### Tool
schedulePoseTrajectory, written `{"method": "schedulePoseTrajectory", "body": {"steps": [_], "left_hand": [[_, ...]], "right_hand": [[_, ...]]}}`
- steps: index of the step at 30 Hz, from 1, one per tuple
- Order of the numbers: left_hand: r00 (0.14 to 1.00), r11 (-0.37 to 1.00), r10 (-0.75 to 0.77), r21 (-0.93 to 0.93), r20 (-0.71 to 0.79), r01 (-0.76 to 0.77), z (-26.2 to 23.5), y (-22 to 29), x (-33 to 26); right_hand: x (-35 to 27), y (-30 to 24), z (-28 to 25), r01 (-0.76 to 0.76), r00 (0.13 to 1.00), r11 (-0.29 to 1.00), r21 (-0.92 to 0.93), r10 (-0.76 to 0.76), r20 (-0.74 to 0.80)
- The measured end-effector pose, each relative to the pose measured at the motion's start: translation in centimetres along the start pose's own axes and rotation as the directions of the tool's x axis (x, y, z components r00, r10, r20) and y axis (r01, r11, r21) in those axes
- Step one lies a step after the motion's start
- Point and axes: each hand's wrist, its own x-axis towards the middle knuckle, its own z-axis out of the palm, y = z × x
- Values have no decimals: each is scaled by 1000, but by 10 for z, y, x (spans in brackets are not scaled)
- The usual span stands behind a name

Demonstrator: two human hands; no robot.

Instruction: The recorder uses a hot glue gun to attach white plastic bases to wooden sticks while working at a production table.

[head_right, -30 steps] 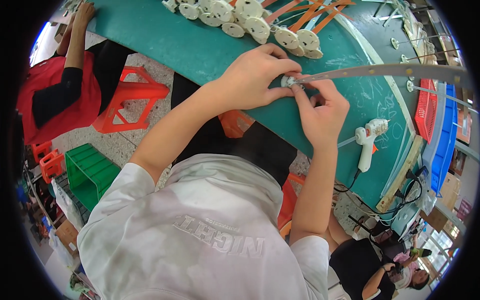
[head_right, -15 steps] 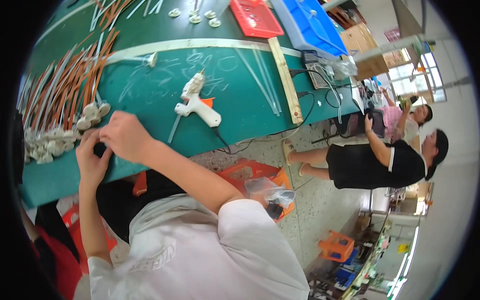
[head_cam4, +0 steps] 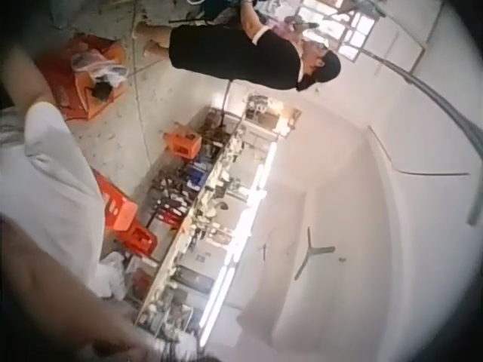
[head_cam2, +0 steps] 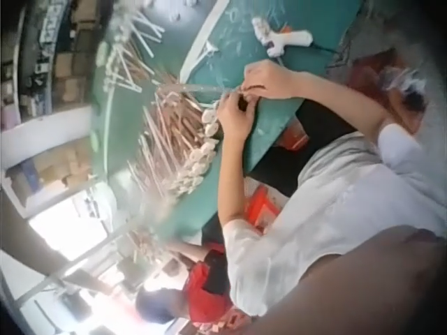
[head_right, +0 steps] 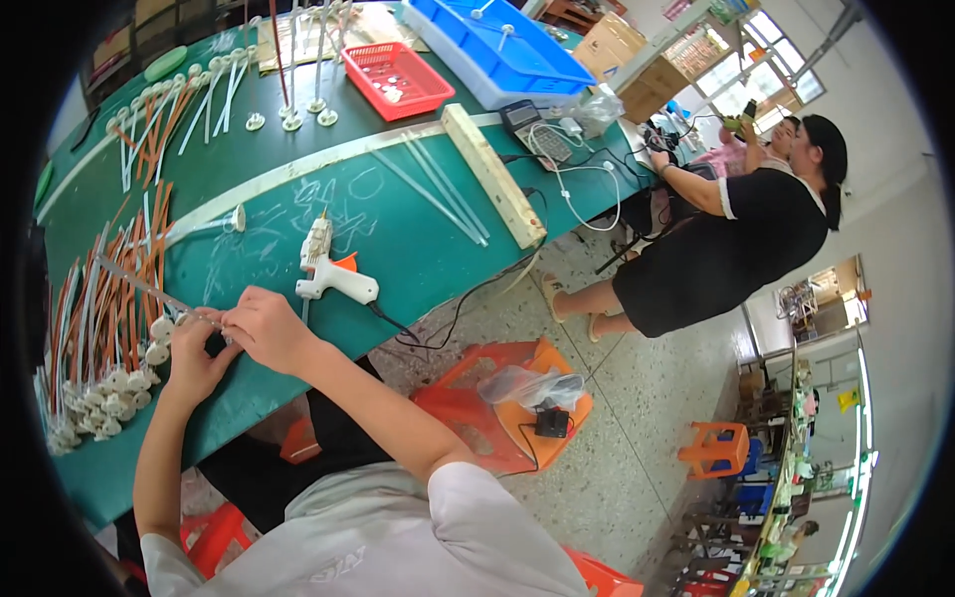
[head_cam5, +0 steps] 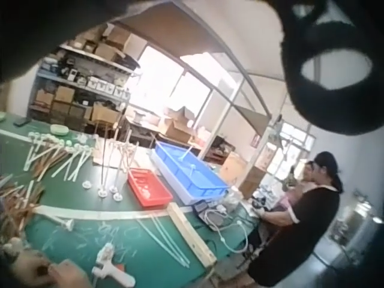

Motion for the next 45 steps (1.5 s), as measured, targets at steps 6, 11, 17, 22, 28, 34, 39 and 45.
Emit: {"method": "schedulePoseTrajectory", "body": {"steps": [6, 11, 17, 22, 28, 34, 39, 45], "left_hand": [[997, 998, -27, -62, 77, 32, -5, -10, -3], [997, 999, -3, -54, 71, 7, -4, -7, -2], [997, 991, 54, -126, 61, -46, -4, -8, 4], [997, 990, 34, -137, 65, -25, -10, -15, 0], [997, 992, 39, -119, 71, -30, -14, -14, -13], [990, 980, 101, -179, 100, -82, -1, -19, 4], [994, 987, 96, -132, 52, -88, -5, -18, -4], [996, 991, 72, -115, 61, -65, -5, -21, -12]], "right_hand": [[-1, -2, 2, 51, 999, 995, -87, -51, 3], [-4, -9, 1, 26, 999, 994, -102, -31, -44], [7, -41, -46, 7, 995, 971, -239, 17, 100], [-27, -54, -133, -281, 921, 516, -809, 381, -77], [-17, -20, -116, -316, 803, 402, -859, 596, -15], [-11, -9, -128, -258, 790, 354, -899, 613, 15], [7, -16, -116, -221, 704, 249, -943, 709, 22], [-2, -116, -79, -39, 863, 851, -525, 294, 412]]}}
